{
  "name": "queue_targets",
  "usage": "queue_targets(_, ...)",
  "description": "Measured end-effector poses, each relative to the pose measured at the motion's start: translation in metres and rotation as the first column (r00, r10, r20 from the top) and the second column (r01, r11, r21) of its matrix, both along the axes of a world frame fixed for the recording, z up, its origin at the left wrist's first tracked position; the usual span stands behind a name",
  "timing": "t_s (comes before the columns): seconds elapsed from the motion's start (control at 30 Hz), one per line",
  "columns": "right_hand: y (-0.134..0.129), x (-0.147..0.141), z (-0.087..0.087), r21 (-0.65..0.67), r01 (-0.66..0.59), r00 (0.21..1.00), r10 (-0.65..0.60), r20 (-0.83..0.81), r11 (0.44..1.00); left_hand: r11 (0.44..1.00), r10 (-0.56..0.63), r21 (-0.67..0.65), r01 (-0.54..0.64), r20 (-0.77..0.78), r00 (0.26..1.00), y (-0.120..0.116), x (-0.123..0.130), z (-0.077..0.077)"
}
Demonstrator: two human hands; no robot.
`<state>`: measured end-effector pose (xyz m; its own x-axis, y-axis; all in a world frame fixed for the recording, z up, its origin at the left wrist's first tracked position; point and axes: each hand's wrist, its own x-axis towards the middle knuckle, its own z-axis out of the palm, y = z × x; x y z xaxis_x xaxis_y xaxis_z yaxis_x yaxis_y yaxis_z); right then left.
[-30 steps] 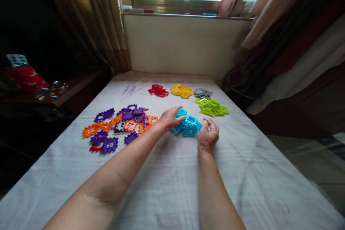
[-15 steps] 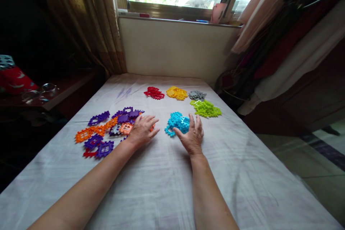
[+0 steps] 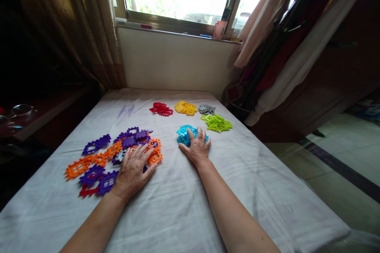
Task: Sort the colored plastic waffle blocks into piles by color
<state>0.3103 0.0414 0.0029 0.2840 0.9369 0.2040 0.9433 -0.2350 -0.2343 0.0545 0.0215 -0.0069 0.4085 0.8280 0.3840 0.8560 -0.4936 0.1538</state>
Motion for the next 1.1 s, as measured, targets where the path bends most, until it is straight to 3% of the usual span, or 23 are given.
queue_targets(0.37, 0.073, 0.007, 0.002, 0.006, 0.047, 0.998, -0.047, -0.032, 0.999, 0.998, -0.003, -0.058, 0.005, 0.042, 0.999, -0.003, 0.002, -0.001)
queue_targets(0.6, 0.095, 0.013, -0.010, 0.104, 0.072, 0.997, -0.071, -0.014, 0.992, 0.996, -0.007, -0.088, 0.011, 0.048, 0.999, -0.005, 0.004, 0.003)
queue_targets(0.83, 0.070, 0.006, -0.012, 0.333, -0.001, 1.000, 0.008, -0.021, 0.943, 0.995, -0.006, -0.099, 0.012, 0.058, 0.998, -0.006, 0.005, 0.006)
queue_targets(0.97, 0.041, -0.021, -0.012, 0.348, -0.221, 0.967, 0.251, -0.044, 0.911, 0.994, -0.039, -0.096, 0.047, 0.086, 0.996, -0.007, 0.006, 0.009)
queue_targets(1.1, 0.010, -0.057, -0.010, 0.268, -0.480, 0.854, 0.515, -0.077, 0.836, 0.994, -0.061, -0.089, 0.071, 0.111, 0.992, -0.009, 0.005, 0.011)
